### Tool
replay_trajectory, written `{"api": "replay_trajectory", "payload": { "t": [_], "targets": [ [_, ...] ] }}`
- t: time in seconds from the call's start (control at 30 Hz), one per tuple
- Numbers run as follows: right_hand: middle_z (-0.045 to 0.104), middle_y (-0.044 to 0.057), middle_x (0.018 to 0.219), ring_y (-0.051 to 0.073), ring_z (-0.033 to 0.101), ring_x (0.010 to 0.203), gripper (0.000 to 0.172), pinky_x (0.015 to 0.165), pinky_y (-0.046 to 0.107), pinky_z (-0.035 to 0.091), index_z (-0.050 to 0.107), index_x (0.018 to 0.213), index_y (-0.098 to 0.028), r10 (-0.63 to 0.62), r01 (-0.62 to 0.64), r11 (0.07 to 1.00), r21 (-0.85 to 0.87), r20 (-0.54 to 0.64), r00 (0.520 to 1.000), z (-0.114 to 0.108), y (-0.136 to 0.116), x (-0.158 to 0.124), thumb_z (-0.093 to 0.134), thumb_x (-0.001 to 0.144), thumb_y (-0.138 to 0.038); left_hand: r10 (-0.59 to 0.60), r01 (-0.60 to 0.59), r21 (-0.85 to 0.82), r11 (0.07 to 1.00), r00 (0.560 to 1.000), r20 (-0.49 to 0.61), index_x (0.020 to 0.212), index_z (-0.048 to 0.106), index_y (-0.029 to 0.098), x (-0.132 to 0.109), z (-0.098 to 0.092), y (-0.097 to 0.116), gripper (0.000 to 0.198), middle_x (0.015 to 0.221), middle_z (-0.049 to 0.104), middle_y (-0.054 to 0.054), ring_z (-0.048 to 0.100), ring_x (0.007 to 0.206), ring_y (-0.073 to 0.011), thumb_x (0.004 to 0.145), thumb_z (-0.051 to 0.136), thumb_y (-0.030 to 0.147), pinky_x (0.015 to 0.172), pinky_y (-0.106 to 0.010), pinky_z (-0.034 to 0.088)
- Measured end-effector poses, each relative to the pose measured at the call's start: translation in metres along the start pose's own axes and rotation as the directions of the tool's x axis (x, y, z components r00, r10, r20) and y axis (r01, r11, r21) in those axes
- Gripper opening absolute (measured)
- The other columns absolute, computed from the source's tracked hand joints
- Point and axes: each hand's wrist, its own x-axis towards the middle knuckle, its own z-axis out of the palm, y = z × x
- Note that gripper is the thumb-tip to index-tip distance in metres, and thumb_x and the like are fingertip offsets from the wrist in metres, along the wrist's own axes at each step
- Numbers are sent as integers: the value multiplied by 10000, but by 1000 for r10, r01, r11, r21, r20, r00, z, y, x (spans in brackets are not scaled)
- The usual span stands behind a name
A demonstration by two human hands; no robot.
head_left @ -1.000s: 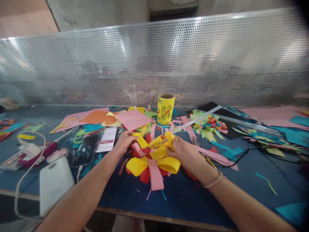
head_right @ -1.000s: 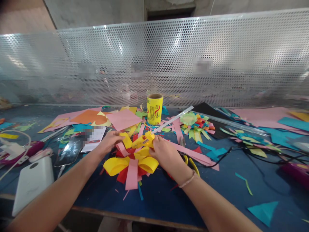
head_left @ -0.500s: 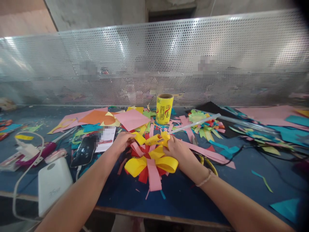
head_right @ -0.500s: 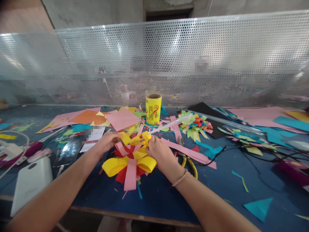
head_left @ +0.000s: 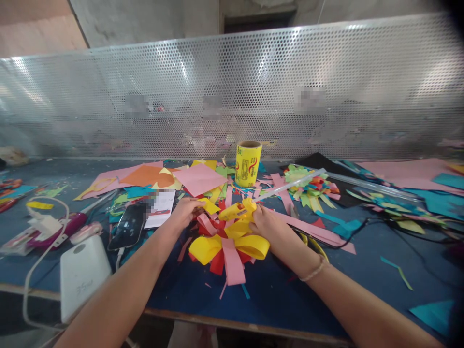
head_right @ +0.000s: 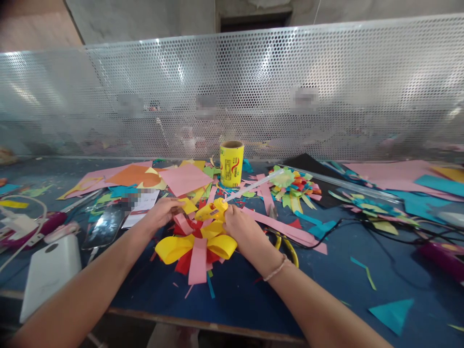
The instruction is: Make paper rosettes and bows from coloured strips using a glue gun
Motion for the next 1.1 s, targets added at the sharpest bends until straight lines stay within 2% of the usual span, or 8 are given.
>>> {"api": "replay_trajectory", "payload": {
  "t": [0.07, 0.17, 0.33, 0.57, 0.73, 0.83, 0.97, 1.1],
  "targets": [
    [643, 141, 915, 216, 619, 849, 131, 670, 284, 477, 597, 744, -144, 6, -7, 999, 31, 41, 999, -2, 0, 0, 511, 826, -89, 0, 0, 4, 1000, 1000, 0, 574, 595, 144, 0, 0, 0, 146, 553, 654, -13, 604, 519, -105, 606, 687, 36, 595, -230, 508],
    [639, 137, 938, 197, 638, 800, 79, 651, 274, 479, 590, 853, -130, 132, -136, 983, 127, 35, 991, -4, -1, 0, 512, 852, -142, 4, -4, 13, 1000, 1000, 11, 593, 594, 144, 0, 1, -1, 142, 570, 661, -12, 611, 524, -104, 607, 693, 42, 613, -231, 508],
    [637, 132, 909, 209, 651, 797, 223, 644, 278, 477, 543, 982, -104, 300, -288, 929, 233, -19, 954, -3, 0, -2, 549, 858, -289, 5, -6, 36, 999, 999, 32, 622, 600, 141, -1, 0, -1, 150, 597, 666, -15, 615, 533, -104, 588, 728, 70, 619, -231, 506],
    [649, 133, 905, 199, 654, 786, 125, 629, 262, 468, 556, 951, -103, 257, -257, 949, 182, 25, 966, 7, -1, 5, 488, 849, -123, -3, 3, 8, 1000, 1000, -24, 631, 570, 149, -5, 3, 2, 184, 560, 635, -4, 596, 513, -107, 593, 718, 47, 592, -246, 506],
    [654, 145, 945, 207, 653, 864, 153, 691, 259, 484, 583, 852, -134, 111, -116, 990, 76, 69, 991, -2, -1, 4, 462, 830, -42, -10, 11, 15, 1000, 999, -44, 620, 543, 161, -7, 5, 3, 205, 560, 635, -10, 602, 521, -110, 619, 696, 26, 582, -243, 506],
    [656, 139, 956, 201, 657, 868, 148, 700, 256, 485, 574, 873, -141, 135, -145, 981, 130, 80, 988, -9, -1, 0, 448, 853, -68, -9, 10, 16, 1000, 999, -49, 627, 539, 166, -6, 5, 3, 219, 578, 640, -9, 603, 530, -112, 610, 702, 20, 577, -243, 503],
    [663, 120, 945, 200, 662, 849, 90, 690, 264, 487, 558, 922, -147, 188, -190, 955, 227, 32, 982, -10, -2, -1, 487, 867, -151, -14, 14, 10, 1000, 999, -41, 644, 551, 161, -7, 5, 4, 212, 565, 631, -9, 588, 509, -110, 606, 705, 20, 570, -251, 501],
    [655, 150, 961, 225, 663, 840, 217, 674, 294, 495, 535, 1008, -97, 251, -241, 924, 298, 5, 968, -8, -5, 1, 509, 877, -267, -17, 17, 1, 1000, 999, -34, 642, 545, 147, -8, 5, 5, 197, 530, 608, 5, 572, 480, -93, 622, 697, 24, 568, -237, 497]
  ]
}}
